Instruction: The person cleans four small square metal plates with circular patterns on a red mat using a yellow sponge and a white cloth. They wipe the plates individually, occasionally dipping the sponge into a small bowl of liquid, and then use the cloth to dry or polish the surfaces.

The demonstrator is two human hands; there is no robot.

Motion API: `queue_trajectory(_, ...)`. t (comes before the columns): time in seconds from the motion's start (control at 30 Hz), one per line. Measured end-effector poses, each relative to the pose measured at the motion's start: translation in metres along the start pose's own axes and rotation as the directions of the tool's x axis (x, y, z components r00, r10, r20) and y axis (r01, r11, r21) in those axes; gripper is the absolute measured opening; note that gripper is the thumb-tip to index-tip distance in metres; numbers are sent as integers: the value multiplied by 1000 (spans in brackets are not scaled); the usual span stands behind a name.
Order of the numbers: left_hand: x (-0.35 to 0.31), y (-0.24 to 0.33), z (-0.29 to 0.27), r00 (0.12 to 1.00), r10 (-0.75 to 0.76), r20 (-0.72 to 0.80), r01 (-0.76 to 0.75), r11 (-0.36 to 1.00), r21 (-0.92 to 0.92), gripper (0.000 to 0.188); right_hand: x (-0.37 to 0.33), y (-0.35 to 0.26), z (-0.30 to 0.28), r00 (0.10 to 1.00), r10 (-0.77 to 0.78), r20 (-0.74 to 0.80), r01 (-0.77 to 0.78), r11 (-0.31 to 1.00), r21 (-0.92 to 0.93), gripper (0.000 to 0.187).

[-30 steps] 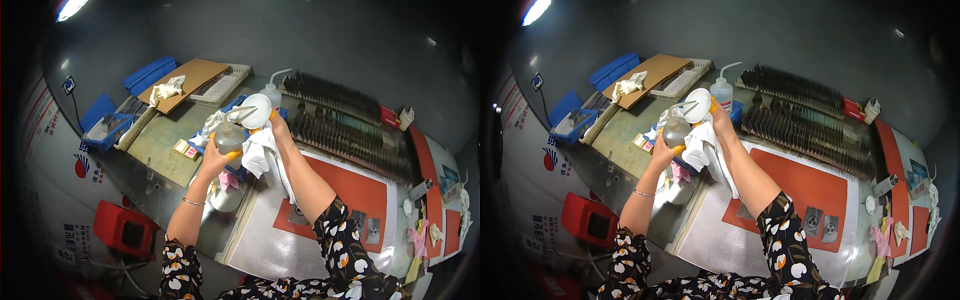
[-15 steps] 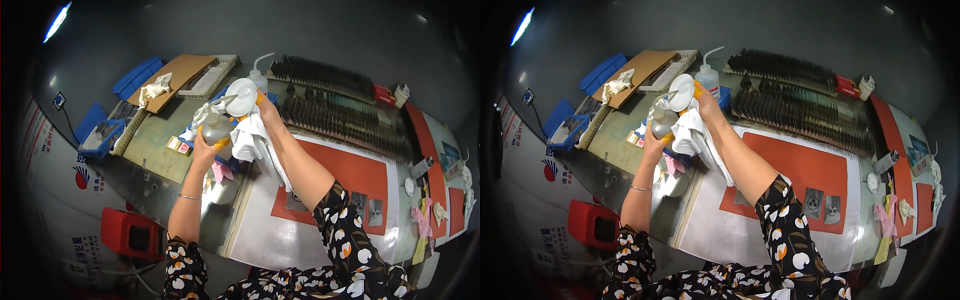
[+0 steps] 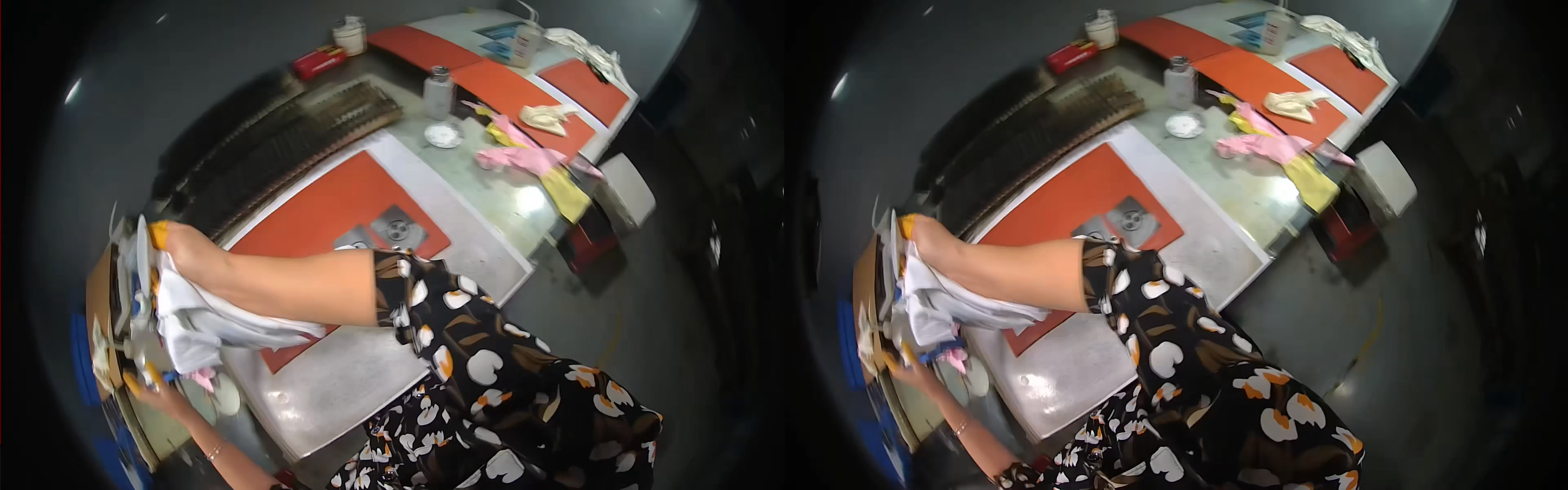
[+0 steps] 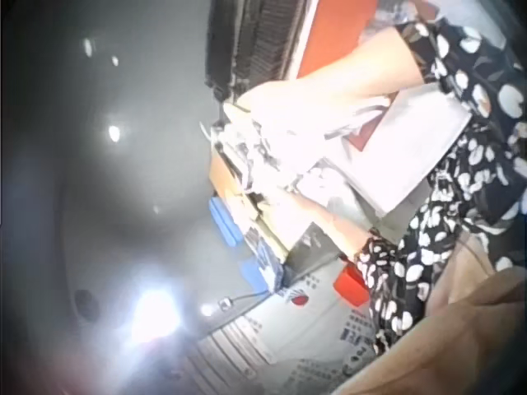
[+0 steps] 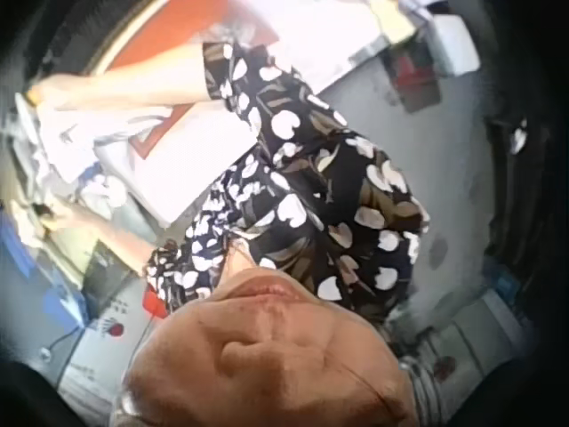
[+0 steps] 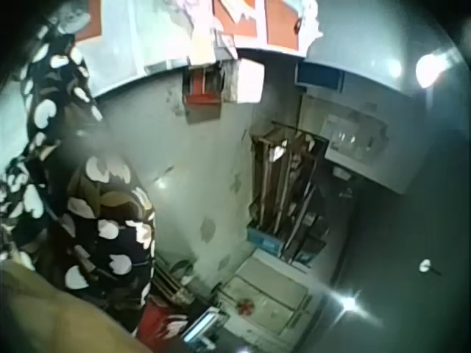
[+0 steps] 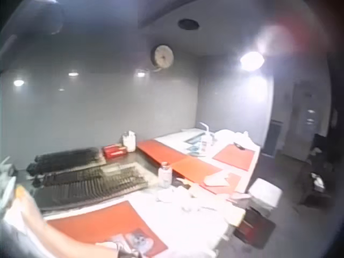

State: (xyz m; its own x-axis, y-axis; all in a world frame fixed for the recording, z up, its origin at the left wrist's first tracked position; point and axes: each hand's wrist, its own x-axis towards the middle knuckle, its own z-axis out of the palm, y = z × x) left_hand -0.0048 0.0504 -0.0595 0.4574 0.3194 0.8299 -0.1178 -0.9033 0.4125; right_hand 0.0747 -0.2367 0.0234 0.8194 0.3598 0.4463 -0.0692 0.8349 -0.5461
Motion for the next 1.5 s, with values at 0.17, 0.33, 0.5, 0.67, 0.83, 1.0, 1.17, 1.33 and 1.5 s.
queue_trajectory(0.17,-20,184,46,915,272,298,-97,865,-493,49,-175,-151,-44,955,-42,-293,65,995,71,21)
queue_trajectory(0.33,-110,403,128,263,858,440,-205,496,-844,51,-378,-276,-97,663,-150,-734,198,980,-21,29)
queue_trajectory(0.5,-230,568,213,116,986,116,-58,124,-991,45,-451,-357,-138,365,-568,-738,-466,574,-673,23)
queue_trajectory(0.67,-277,629,269,16,960,279,-32,279,-960,24,-431,-362,-174,651,-566,-506,-759,-494,-423,35)
queue_trajectory(0.83,-289,626,278,92,937,336,25,335,-942,19,-419,-361,-209,652,-494,-575,-727,-622,-291,28)
queue_trajectory(1.0,-290,625,274,168,905,392,-1,398,-917,16,-437,-348,-186,635,-418,-650,-733,-593,-334,21)
queue_trajectory(1.17,-294,626,277,208,923,325,-70,345,-936,18,-452,-339,-150,578,-384,-719,-758,-580,-299,22)
queue_trajectory(1.33,-282,617,266,184,955,233,-145,261,-954,23,-451,-339,-113,536,-343,-771,-803,-488,-341,31)
queue_trajectory(1.5,-252,613,250,-21,981,190,-231,181,-956,16,-469,-352,-120,564,-477,-674,-823,-251,-510,33)
